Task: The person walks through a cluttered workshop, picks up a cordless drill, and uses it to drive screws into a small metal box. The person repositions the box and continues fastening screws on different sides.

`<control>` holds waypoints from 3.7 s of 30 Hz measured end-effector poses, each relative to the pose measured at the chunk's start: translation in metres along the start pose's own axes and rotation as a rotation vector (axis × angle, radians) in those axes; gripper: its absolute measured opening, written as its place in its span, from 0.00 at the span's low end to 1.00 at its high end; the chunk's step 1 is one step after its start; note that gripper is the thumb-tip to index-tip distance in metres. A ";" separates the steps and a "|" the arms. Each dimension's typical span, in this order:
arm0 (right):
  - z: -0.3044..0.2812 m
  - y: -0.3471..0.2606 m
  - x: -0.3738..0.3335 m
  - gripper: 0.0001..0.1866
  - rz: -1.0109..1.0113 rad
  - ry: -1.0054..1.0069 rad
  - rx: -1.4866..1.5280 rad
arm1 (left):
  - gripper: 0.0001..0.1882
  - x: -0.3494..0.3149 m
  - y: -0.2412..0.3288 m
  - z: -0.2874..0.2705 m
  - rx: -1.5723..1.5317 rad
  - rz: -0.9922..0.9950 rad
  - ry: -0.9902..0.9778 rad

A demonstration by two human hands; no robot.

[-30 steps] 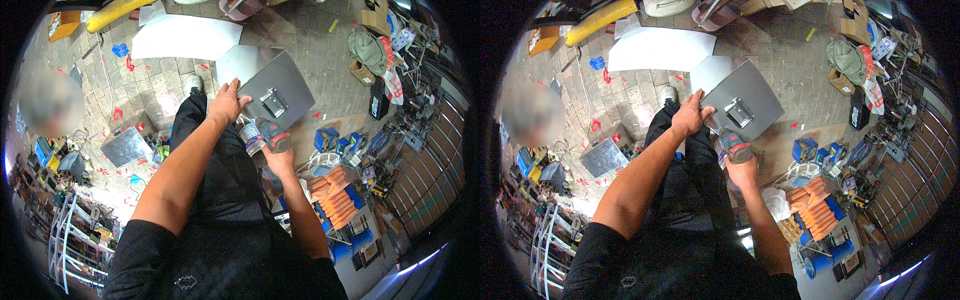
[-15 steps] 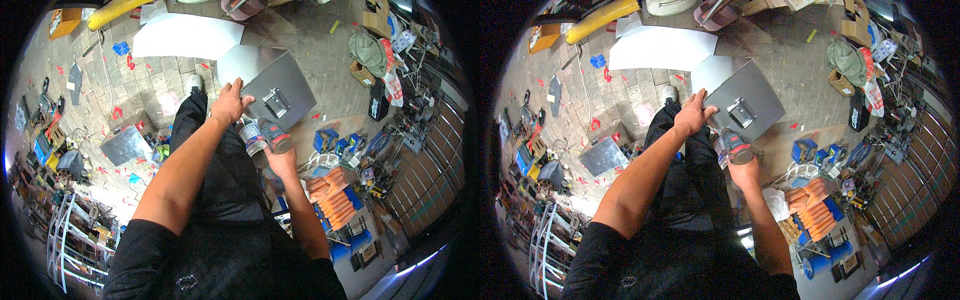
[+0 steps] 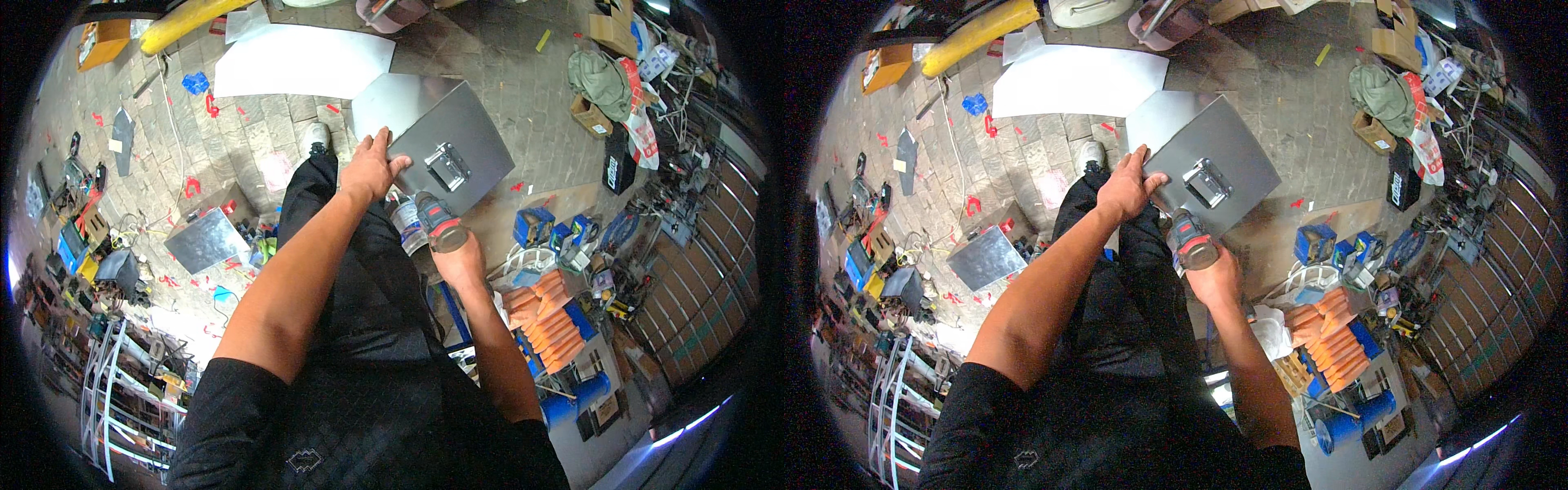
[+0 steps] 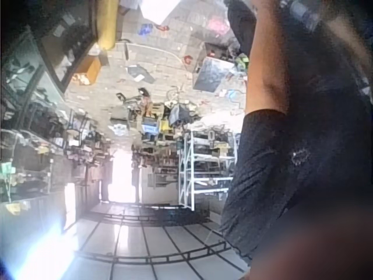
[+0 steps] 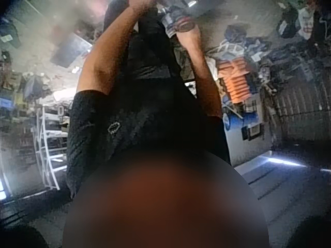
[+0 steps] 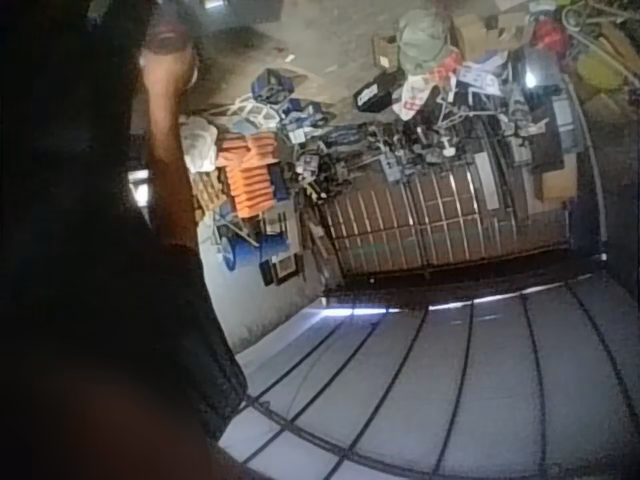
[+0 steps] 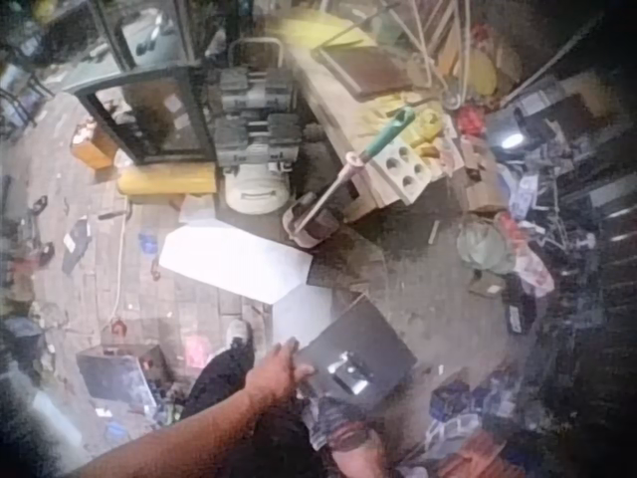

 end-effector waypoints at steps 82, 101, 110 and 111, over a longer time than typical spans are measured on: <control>-0.010 -0.007 0.001 0.22 0.003 -0.004 -0.001 | 0.44 -0.004 0.003 0.002 -0.039 -0.039 0.035; -0.005 -0.003 0.002 0.23 -0.009 0.070 -0.021 | 0.42 -0.006 0.008 0.000 -0.039 -0.038 0.036; -0.010 -0.005 0.004 0.22 -0.010 -0.010 -0.031 | 0.42 -0.009 0.013 -0.002 -0.019 -0.062 0.048; -0.011 -0.005 0.004 0.22 -0.015 -0.011 -0.044 | 0.43 -0.008 0.012 -0.001 -0.019 -0.065 0.046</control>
Point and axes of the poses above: each hand's wrist, its own x-axis towards the middle knuckle, its own z-axis out of the palm, y = z × x, the point moved 2 cm from there along x, towards the middle knuckle, and after that the axes turned 13 degrees about -x, right-handed, at the moved point
